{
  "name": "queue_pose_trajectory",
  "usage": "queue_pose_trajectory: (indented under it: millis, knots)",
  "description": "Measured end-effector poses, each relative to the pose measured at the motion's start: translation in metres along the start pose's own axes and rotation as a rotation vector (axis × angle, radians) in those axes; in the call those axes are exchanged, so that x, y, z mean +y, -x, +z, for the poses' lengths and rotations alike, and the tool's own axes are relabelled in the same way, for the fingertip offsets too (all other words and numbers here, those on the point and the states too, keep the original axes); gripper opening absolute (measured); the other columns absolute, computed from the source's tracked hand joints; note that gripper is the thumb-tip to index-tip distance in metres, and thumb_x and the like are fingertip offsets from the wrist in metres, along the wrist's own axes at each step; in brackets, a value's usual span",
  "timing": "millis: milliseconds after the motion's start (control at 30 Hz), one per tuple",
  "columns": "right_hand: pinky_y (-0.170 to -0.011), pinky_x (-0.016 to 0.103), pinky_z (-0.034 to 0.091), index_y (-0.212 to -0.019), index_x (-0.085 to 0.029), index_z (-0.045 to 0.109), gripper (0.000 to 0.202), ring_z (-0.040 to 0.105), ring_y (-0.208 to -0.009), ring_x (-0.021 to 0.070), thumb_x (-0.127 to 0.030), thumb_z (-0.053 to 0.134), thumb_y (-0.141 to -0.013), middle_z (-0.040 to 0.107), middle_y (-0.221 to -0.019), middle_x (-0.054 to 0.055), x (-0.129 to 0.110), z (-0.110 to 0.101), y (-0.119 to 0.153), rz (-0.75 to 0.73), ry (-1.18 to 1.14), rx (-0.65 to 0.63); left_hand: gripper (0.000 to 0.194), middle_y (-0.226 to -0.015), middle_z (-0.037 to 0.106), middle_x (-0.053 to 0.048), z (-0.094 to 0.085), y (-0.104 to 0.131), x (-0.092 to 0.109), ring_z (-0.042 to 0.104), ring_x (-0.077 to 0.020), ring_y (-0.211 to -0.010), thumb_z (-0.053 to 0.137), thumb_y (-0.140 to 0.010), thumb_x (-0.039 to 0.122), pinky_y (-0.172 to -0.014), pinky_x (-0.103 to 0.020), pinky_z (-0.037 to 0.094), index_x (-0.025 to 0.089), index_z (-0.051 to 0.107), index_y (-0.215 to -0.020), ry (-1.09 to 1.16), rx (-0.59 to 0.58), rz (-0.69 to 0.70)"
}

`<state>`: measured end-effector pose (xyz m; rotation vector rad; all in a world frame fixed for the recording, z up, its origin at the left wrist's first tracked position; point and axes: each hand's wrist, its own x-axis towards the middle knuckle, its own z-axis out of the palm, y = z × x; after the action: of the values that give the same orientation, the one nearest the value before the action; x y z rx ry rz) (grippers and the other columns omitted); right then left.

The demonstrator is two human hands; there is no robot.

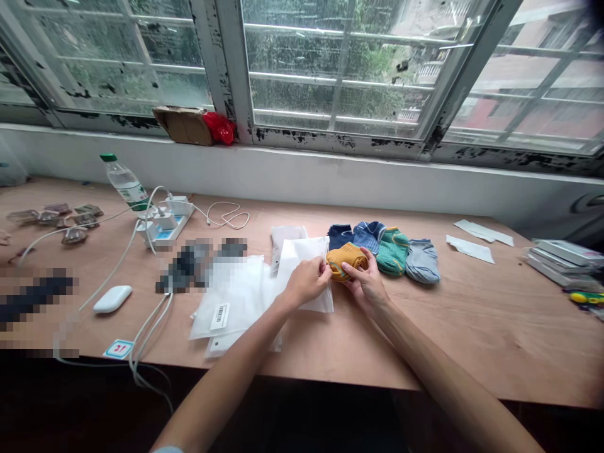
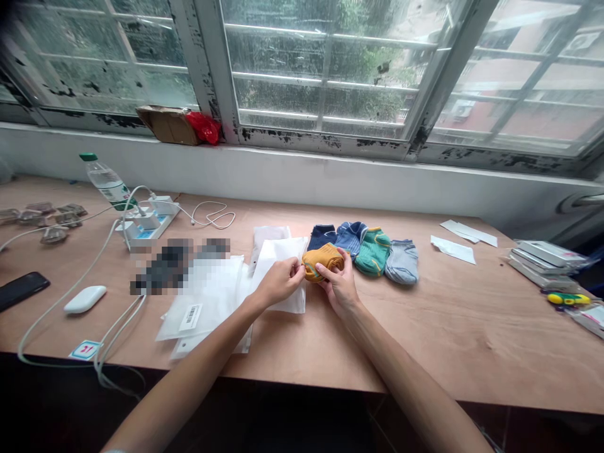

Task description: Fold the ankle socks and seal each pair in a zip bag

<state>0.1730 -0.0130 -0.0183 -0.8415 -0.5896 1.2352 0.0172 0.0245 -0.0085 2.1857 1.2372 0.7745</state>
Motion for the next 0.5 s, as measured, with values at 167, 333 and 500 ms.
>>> queue_pose_trajectory:
  millis: [167, 333, 500]
  knots:
    - [-0.063, 0.026, 0.059, -0.069, -0.021, 0.042, 0.051, 0.066, -0.072, 0.0132, -0.015, 0.089, -0.049, 0.064, -0.074, -0.007, 0.002, -0.007, -0.006, -0.022, 0.008, 0.043, 0.022, -0.062, 0.057, 0.001, 0.006, 0.0, -0.001, 0.051, -0.0127, -0.056, 0.045, -0.087, 0.031, -0.055, -0.025, 0.03, 0.019, 0.047, -0.068, -0.006, -0.009, -0.011]
    - [-0.067, 0.025, 0.059, -0.055, -0.018, 0.046, 0.042, 0.064, -0.067, 0.0112, -0.013, 0.088, -0.053, 0.06, -0.06, -0.006, 0.002, -0.011, -0.007, 0.082, -0.05, 0.015, 0.023, -0.062, 0.057, 0.001, 0.008, 0.0, 0.0, 0.051, -0.0128, -0.056, 0.045, -0.087, 0.032, -0.055, -0.025, 0.031, 0.019, 0.048, -0.069, 0.009, 0.011, -0.032]
    - [-0.078, 0.026, 0.06, -0.074, -0.019, 0.064, 0.029, 0.069, -0.08, 0.0142, -0.01, 0.086, -0.057, 0.072, -0.08, -0.001, 0.007, -0.013, -0.009, 0.157, -0.126, 0.054, 0.023, -0.063, 0.057, 0.001, 0.008, 0.0, 0.001, 0.05, -0.012, -0.056, 0.044, -0.089, 0.032, -0.056, -0.024, 0.032, 0.019, 0.049, -0.07, 0.044, 0.051, -0.016]
